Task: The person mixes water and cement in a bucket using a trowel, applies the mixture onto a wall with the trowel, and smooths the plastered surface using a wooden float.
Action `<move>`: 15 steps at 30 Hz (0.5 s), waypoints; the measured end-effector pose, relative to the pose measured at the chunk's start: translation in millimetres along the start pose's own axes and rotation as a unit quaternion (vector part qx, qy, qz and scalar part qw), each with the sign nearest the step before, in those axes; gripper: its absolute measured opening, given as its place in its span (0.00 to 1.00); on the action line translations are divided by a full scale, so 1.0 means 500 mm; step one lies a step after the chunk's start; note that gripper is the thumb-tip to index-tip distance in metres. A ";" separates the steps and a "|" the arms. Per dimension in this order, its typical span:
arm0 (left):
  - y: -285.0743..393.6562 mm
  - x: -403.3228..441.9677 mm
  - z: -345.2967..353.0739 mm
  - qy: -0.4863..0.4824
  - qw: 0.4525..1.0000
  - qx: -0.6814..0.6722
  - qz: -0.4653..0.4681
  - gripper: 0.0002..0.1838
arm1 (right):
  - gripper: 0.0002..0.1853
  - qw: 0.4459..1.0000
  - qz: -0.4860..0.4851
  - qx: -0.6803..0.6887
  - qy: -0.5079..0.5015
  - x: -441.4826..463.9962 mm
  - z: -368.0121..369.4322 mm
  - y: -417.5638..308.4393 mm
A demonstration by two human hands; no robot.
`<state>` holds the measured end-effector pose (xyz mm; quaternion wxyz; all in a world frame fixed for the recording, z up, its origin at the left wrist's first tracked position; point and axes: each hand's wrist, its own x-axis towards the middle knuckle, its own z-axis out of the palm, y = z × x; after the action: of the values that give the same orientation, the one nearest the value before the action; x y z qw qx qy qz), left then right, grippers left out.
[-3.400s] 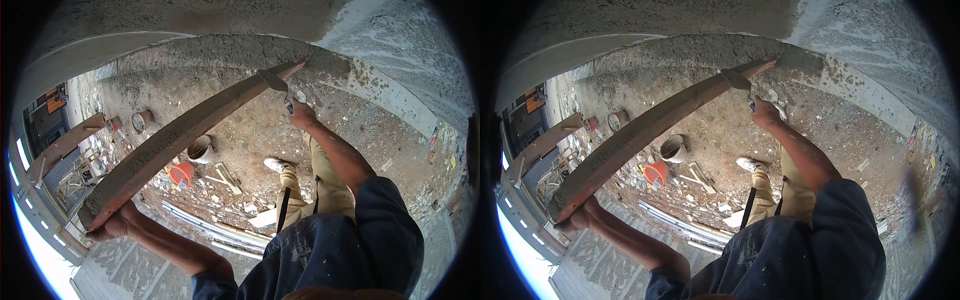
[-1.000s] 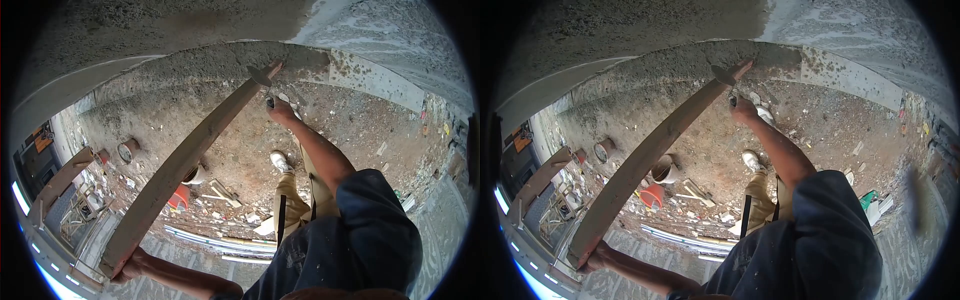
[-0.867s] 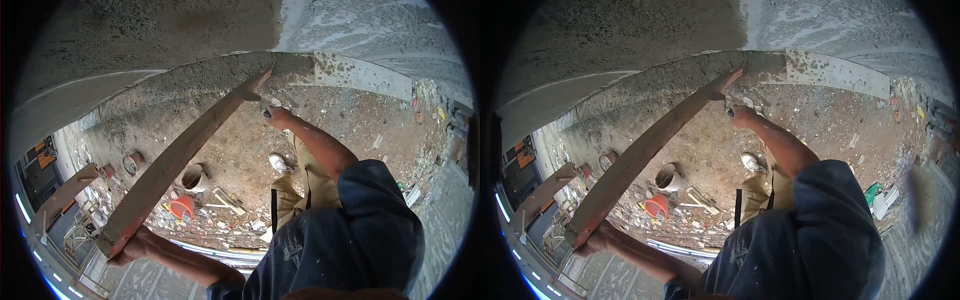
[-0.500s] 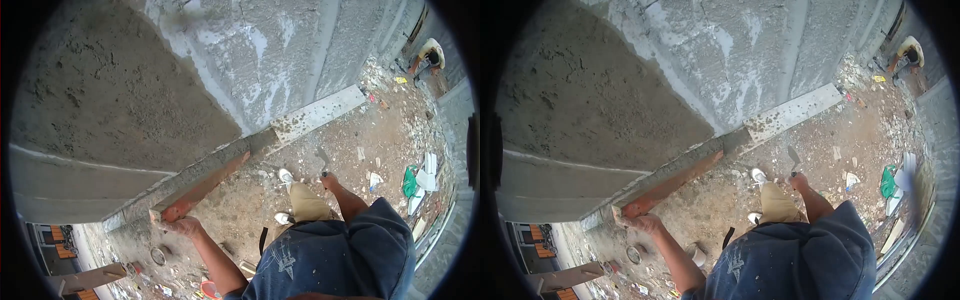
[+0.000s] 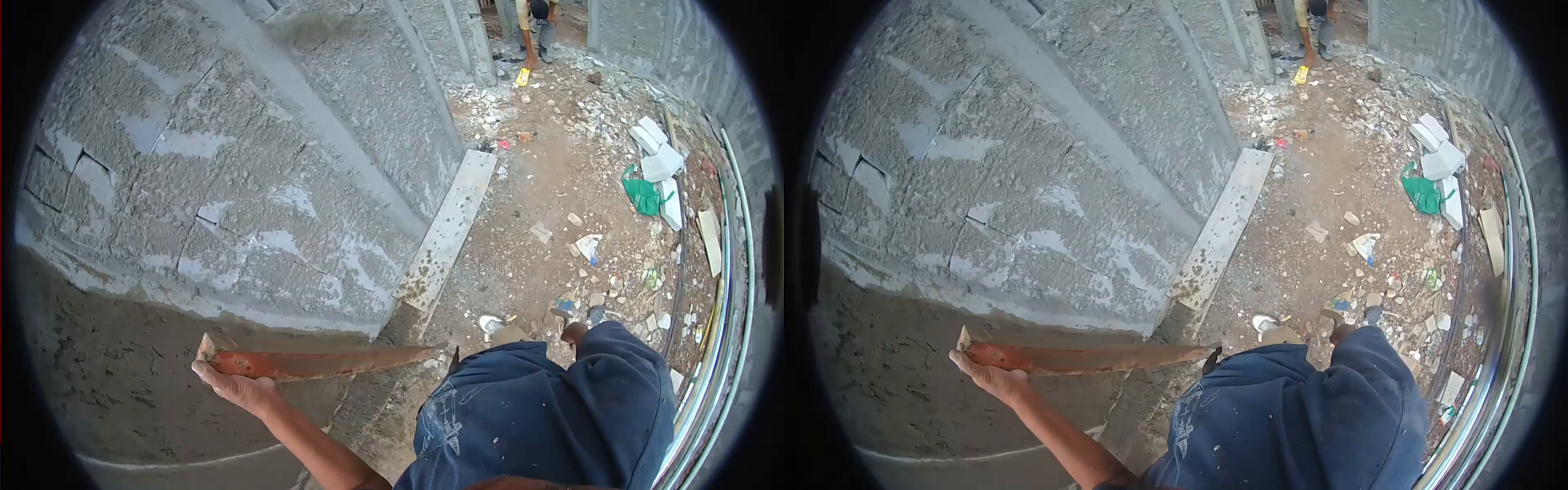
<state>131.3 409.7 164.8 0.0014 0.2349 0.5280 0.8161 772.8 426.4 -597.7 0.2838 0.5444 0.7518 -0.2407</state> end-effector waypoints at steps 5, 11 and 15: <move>-0.118 0.076 0.203 -0.081 0.993 0.064 -0.048 0.42 | 0.24 0.928 0.163 0.332 -0.044 -0.162 -0.485 -0.190; -0.285 0.097 0.361 -0.208 0.970 0.008 -0.128 0.43 | 0.27 0.887 0.184 0.423 -0.007 -0.119 -0.605 -0.179; -0.479 0.055 0.368 -0.260 0.957 0.084 -0.093 0.40 | 0.27 0.914 0.183 0.361 0.033 -0.073 -0.574 -0.147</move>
<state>118.5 681.1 29.7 0.1952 0.3880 0.5956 0.6757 664.5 572.6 -361.1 0.0822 0.7457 0.5098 -0.4212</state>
